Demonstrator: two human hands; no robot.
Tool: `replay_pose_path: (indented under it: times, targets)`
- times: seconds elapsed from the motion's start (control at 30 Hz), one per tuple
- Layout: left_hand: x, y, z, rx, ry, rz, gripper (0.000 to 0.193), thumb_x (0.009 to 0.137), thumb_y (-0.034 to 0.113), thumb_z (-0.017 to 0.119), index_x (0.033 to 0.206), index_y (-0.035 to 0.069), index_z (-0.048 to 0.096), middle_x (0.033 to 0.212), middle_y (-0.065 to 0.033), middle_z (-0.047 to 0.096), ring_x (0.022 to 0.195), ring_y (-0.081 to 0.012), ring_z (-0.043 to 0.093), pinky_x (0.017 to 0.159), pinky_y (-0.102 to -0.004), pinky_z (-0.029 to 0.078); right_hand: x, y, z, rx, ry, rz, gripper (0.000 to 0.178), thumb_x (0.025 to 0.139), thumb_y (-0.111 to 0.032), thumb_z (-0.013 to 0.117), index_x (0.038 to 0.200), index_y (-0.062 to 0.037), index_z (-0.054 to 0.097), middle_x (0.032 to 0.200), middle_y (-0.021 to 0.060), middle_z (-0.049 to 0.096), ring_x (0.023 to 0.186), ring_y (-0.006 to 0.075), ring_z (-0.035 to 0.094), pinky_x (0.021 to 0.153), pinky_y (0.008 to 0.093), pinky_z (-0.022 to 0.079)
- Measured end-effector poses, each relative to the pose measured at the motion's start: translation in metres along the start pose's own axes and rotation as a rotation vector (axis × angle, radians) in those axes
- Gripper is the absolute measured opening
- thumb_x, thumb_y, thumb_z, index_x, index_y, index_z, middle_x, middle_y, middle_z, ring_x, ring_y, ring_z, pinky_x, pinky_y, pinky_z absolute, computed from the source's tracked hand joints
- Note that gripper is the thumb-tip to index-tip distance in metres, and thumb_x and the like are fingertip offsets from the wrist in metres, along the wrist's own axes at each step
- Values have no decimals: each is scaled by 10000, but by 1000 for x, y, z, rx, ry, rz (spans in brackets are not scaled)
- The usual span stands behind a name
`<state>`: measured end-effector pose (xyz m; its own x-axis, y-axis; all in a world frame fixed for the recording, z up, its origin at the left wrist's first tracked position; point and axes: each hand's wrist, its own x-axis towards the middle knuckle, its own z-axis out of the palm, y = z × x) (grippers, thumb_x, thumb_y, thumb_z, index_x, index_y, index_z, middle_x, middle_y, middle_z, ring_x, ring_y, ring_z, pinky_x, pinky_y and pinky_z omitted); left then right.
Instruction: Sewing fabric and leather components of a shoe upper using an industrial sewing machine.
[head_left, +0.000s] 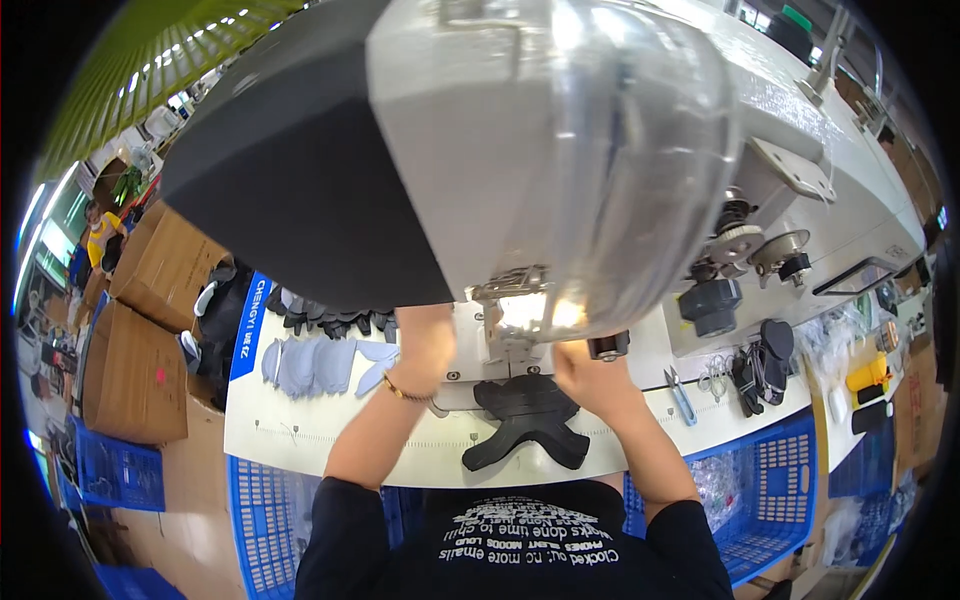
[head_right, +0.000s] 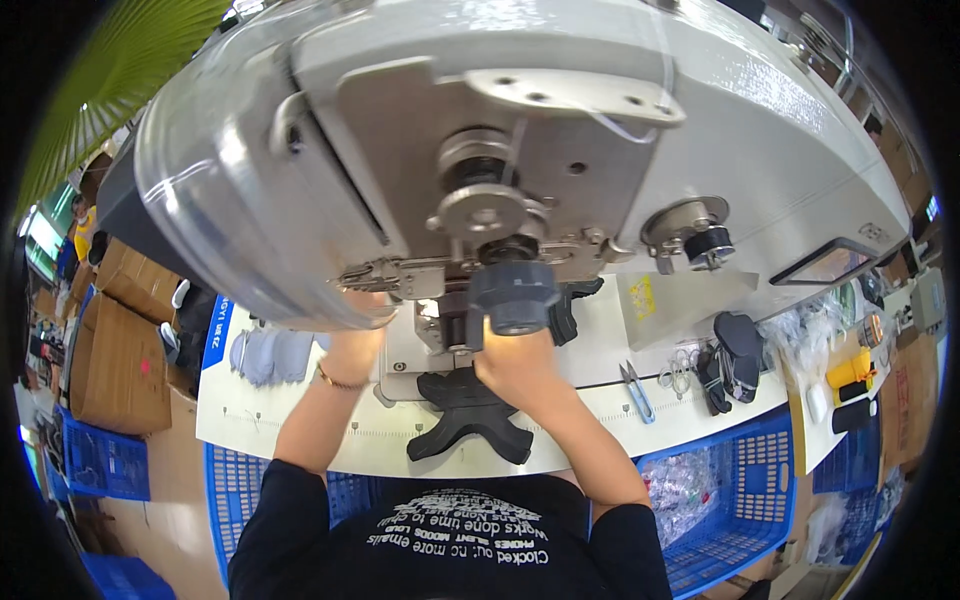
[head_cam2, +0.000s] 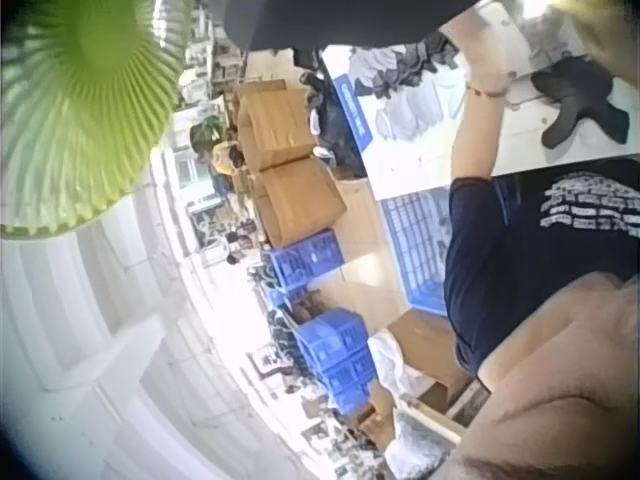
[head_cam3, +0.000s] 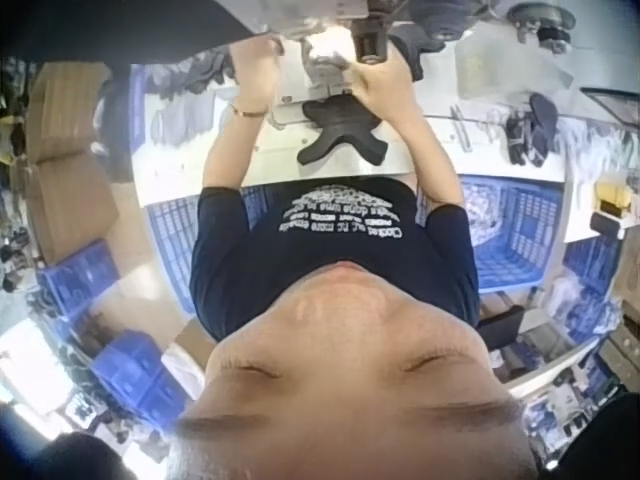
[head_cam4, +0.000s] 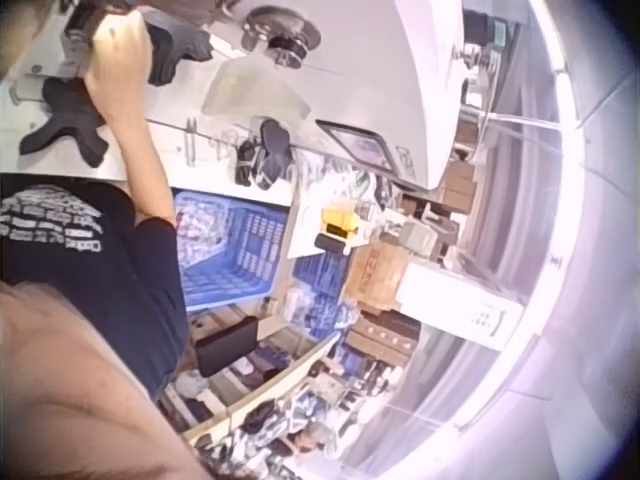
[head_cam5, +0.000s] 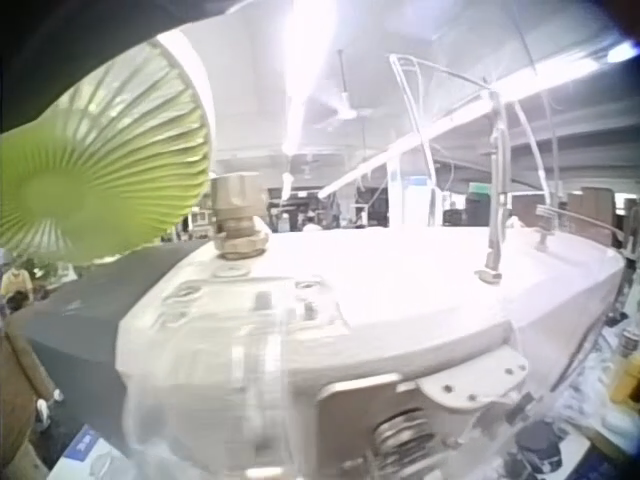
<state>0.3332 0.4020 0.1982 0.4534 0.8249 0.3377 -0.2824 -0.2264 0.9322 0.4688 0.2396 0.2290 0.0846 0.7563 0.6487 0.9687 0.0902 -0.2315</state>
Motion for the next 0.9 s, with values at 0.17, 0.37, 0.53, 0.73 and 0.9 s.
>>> replay_pose_path:
  times: [0.17, 0.37, 0.53, 0.73, 0.9]
  targets:
    - [68, -47, -125, 581, 96, 382, 406, 755, 158, 535, 1090, -43, 428, 1148, -143, 429, 1049, -267, 407, 880, -366, 312, -26, 12, -15, 316, 250, 265, 223, 673, 27, 517, 866, -40, 606, 835, 112, 590, 714, 200, 561, 649, 281, 410]
    - [75, -60, -135, 1174, 95, 489, 355, 697, 159, 574, 994, -25, 510, 1000, -167, 530, 938, -288, 499, 808, -368, 381, -42, 5, 4, 449, 46, 363, 236, 693, -5, 542, 926, -8, 581, 940, 145, 569, 825, 257, 551, 753, 293, 408]
    - [14, 1, -145, 1004, -209, -94, 275, 641, 91, 598, 901, 6, 566, 862, -156, 565, 814, -290, 537, 732, -358, 426, -61, -6, 19, 145, -337, 251, 470, 639, -289, 669, 956, 37, 550, 1064, 166, 483, 1003, 308, 429, 815, 369, 365]
    - [-28, -14, -145, 1198, -457, 205, 292, 574, 53, 657, 859, 22, 605, 746, -101, 561, 692, -253, 545, 657, -309, 437, -64, -19, 20, -46, -290, 268, 567, 558, -356, 678, 948, 31, 540, 1102, 163, 451, 1050, 296, 387, 840, 377, 324]
    - [-34, -17, -155, 917, -260, -160, 224, 607, 77, 665, 814, 11, 614, 710, -81, 559, 608, -170, 522, 568, -275, 408, -63, -33, 13, -89, -202, 302, 450, 574, -238, 700, 926, 3, 554, 1008, 151, 488, 920, 280, 470, 747, 355, 389]
